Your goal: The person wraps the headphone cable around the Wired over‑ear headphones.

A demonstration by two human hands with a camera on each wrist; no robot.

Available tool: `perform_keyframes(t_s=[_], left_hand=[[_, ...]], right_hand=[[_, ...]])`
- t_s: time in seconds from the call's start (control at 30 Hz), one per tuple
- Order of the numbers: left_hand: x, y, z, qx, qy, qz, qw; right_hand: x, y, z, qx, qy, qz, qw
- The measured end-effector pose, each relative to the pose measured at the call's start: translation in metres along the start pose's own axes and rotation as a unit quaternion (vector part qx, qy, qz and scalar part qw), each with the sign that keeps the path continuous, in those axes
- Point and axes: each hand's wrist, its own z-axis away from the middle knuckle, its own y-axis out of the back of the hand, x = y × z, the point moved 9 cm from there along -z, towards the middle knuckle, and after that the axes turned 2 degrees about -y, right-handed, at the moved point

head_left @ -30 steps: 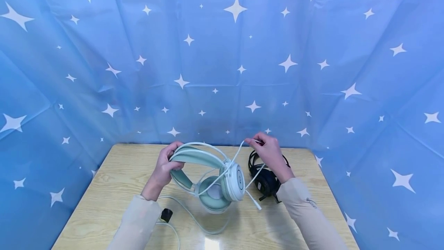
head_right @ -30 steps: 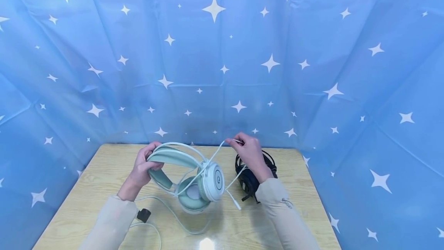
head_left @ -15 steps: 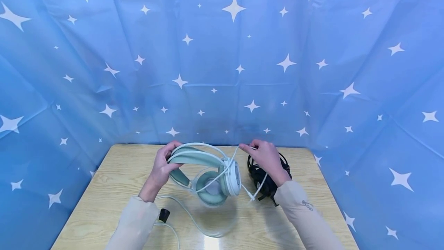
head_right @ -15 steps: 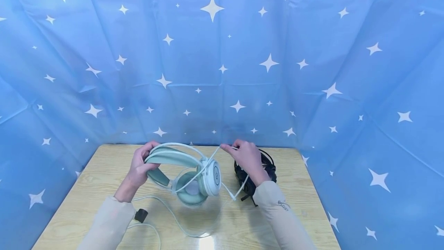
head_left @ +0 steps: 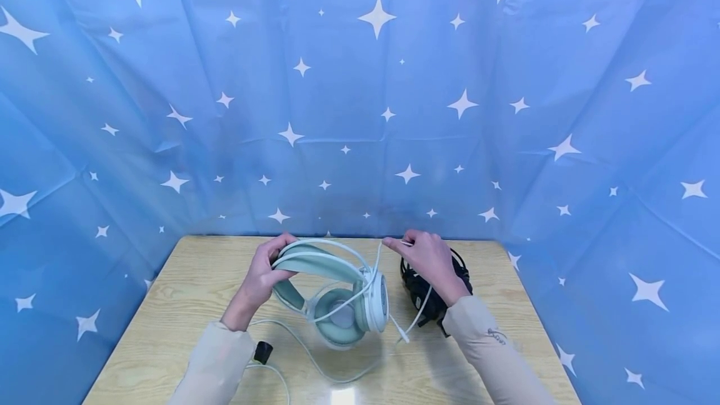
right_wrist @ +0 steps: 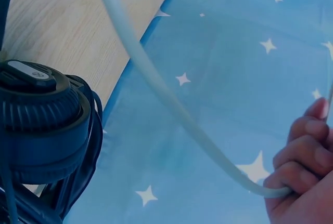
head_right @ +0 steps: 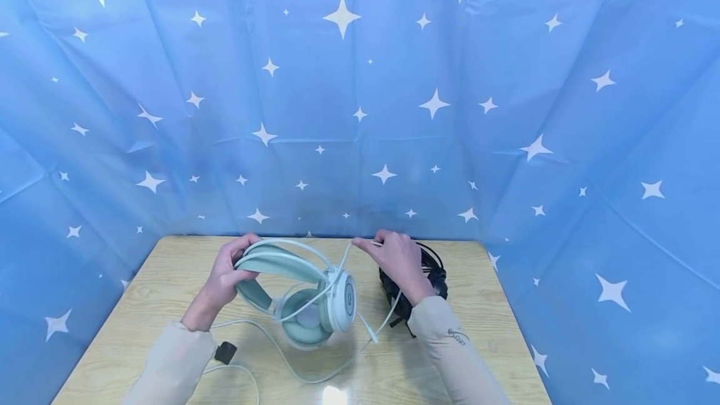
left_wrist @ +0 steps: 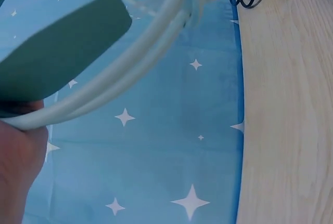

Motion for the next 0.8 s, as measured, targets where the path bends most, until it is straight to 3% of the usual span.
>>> perform_keyframes(t_s=[0.13,0.27,0.47,0.6,0.7,0.8], left_hand=[[-0.008,0.0,0.001,-0.018,0.011,0.064,0.9977],[-0.014,-0.002,0.002,-0.039,0.017,0.161,0.9859],[-0.017,-0.01,0.002,-0.053,0.002,0.291,0.9553],[-0.018,-0.018,0.002,-0.055,-0.009,0.352,0.9343],[-0.02,-0.022,0.001,-0.054,-0.015,0.393,0.9179],[-0.022,-0.024,-0.001,-0.047,-0.019,0.418,0.907]], right_hand=[[-0.005,0.002,0.002,0.015,0.026,-0.012,0.9995],[-0.009,-0.001,0.004,0.014,0.042,-0.013,0.9989],[-0.013,-0.011,0.004,-0.002,0.042,-0.032,0.9986],[-0.012,-0.024,0.005,-0.044,0.029,-0.083,0.9952],[-0.012,-0.038,0.009,-0.091,0.032,-0.133,0.9865],[-0.013,-0.049,0.013,-0.13,0.042,-0.185,0.9733]])
